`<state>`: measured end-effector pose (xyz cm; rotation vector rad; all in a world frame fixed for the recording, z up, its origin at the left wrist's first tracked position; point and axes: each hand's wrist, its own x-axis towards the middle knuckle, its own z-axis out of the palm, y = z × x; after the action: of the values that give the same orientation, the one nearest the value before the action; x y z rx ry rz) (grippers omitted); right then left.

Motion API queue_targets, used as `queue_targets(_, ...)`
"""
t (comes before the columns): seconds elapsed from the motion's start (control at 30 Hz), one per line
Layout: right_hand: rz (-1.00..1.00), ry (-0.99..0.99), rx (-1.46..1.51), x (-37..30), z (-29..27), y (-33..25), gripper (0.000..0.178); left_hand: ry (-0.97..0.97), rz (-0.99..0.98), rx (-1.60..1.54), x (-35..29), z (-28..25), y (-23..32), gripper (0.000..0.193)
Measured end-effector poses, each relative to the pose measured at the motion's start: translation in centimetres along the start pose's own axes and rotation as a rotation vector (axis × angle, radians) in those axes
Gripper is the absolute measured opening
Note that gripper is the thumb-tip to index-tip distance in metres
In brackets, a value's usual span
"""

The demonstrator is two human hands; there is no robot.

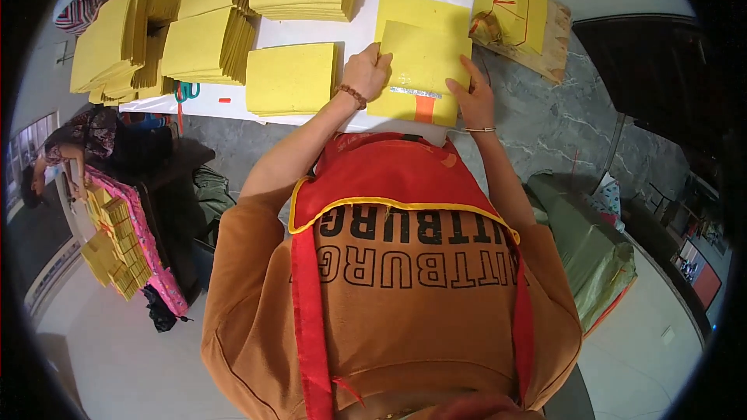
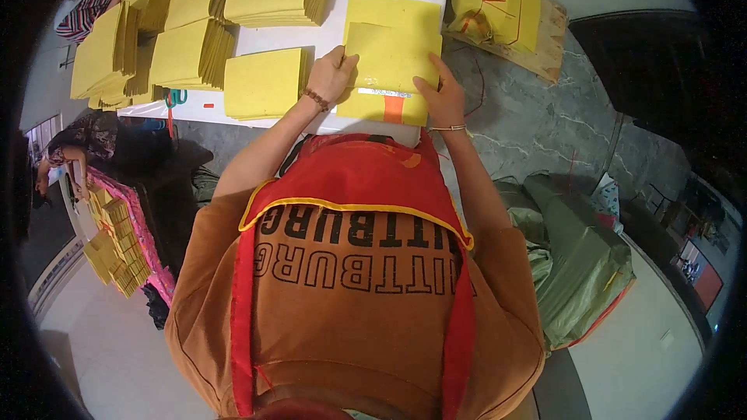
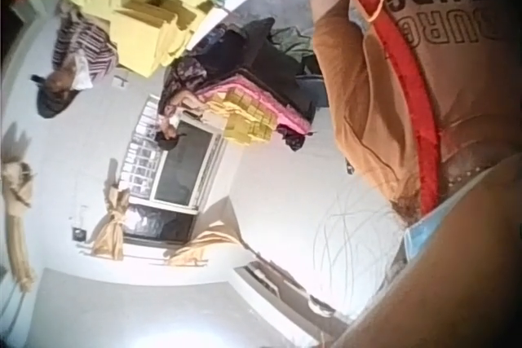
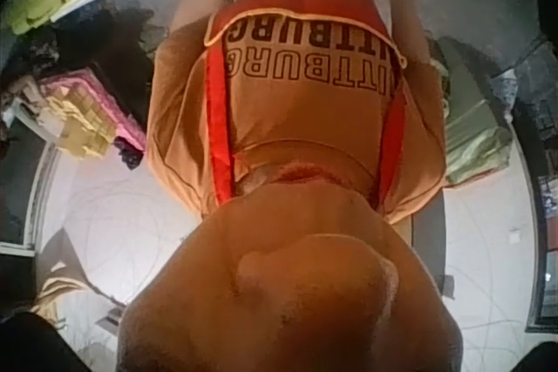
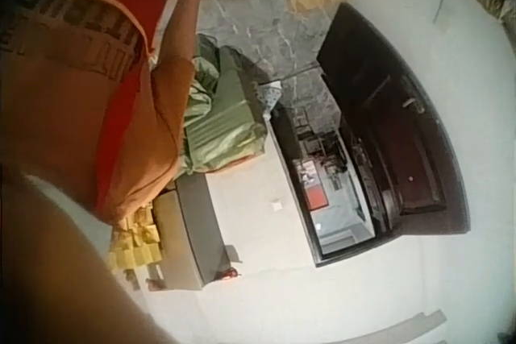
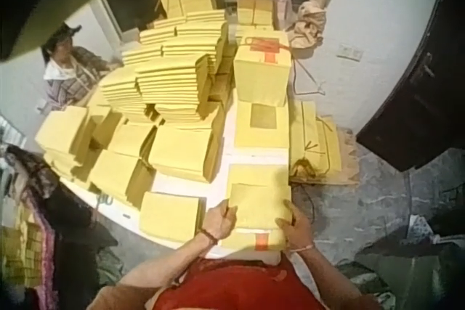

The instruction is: Folding and stacking yellow paper sheets with silver foil centers.

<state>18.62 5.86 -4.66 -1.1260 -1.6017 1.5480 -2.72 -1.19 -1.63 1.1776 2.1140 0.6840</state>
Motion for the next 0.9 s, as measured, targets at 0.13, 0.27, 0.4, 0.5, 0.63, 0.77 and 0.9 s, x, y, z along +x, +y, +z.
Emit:
queue_targets(0.13,0.109,-0.002,-0.049,0.1,0.1,-0.2,0.054,0.106,0.000,-0.100,0.0,0.8,-0.7,0.029)
queue_targets(0.27,0.099,0.016,-0.055,0.2,-0.1,0.7,0.054,0.095,-0.016,-0.159,-0.7,-0.1,0.6,0.040)
queue_targets(0.4,0.099,-0.001,-0.229,0.3,-0.2,1.0,0.054,0.307,0.359,0.295,-2.8,-1.2,3.4,0.042)
queue_targets(0.5,0.070,0.040,-0.213,0.1,0.2,1.0,0.054,0.336,0.678,0.378,-1.8,0.6,3.5,0.040)
queue_targets(0.63,0.006,0.079,-0.204,0.1,0.3,1.0,0.053,0.207,0.730,0.535,-1.2,3.0,2.3,0.043)
queue_targets(0.77,0.125,0.032,-0.125,-1.1,0.6,-1.4,0.052,0.176,0.724,0.540,-1.1,3.5,1.3,0.045)
queue_targets(0.9,-0.363,0.010,-1.195,-3.3,1.5,-2.4,0.055,0.148,0.698,0.601,-1.0,3.7,1.4,0.048)
